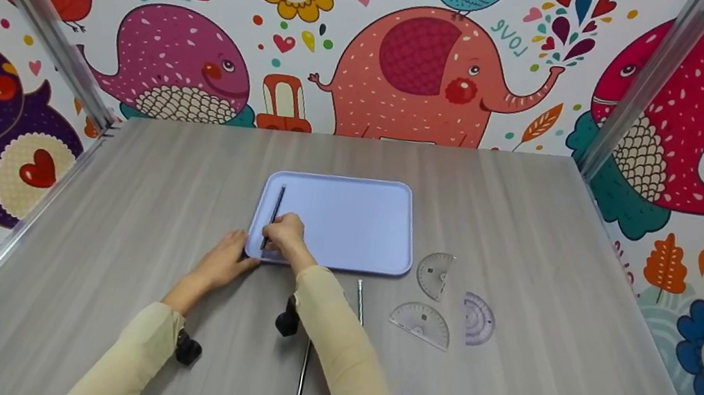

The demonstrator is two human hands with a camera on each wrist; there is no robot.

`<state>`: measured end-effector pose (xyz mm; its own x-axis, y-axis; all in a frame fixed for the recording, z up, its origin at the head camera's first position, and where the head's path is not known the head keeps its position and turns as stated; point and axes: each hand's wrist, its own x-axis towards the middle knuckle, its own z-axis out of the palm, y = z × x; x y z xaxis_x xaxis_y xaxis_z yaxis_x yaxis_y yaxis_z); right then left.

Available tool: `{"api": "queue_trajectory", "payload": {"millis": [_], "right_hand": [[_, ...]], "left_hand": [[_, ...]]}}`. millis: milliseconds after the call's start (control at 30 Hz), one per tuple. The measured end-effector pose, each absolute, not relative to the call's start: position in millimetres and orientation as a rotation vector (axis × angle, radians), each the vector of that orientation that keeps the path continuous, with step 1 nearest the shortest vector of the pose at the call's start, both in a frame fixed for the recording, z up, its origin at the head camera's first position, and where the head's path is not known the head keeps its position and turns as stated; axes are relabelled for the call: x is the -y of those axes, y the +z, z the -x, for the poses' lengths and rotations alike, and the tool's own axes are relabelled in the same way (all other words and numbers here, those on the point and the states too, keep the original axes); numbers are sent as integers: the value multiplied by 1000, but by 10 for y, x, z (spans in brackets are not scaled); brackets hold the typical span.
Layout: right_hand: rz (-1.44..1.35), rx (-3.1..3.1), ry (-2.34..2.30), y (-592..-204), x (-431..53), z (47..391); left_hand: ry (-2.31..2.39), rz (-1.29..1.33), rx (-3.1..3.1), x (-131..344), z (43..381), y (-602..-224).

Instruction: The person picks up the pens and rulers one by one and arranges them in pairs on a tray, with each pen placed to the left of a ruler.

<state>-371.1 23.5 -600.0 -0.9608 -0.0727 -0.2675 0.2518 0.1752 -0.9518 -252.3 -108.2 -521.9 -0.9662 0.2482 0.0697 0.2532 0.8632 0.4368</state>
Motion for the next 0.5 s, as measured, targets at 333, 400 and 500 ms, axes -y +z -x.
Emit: {"api": "queue_trajectory", "payload": {"millis": [333, 400, 500], "right_hand": [[198, -2999, -1239, -6433, -172, 3835], [194, -3021, -1175, -6026, -146, 3575], [175, -3020, -1152, -5433, -137, 3194]], "left_hand": [[-640, 439, 2995, 1085, 2504, -5210], [-627, 451, 2993, 1076, 2505, -5205], [-637, 449, 2999, 1063, 2508, -5195]]}}
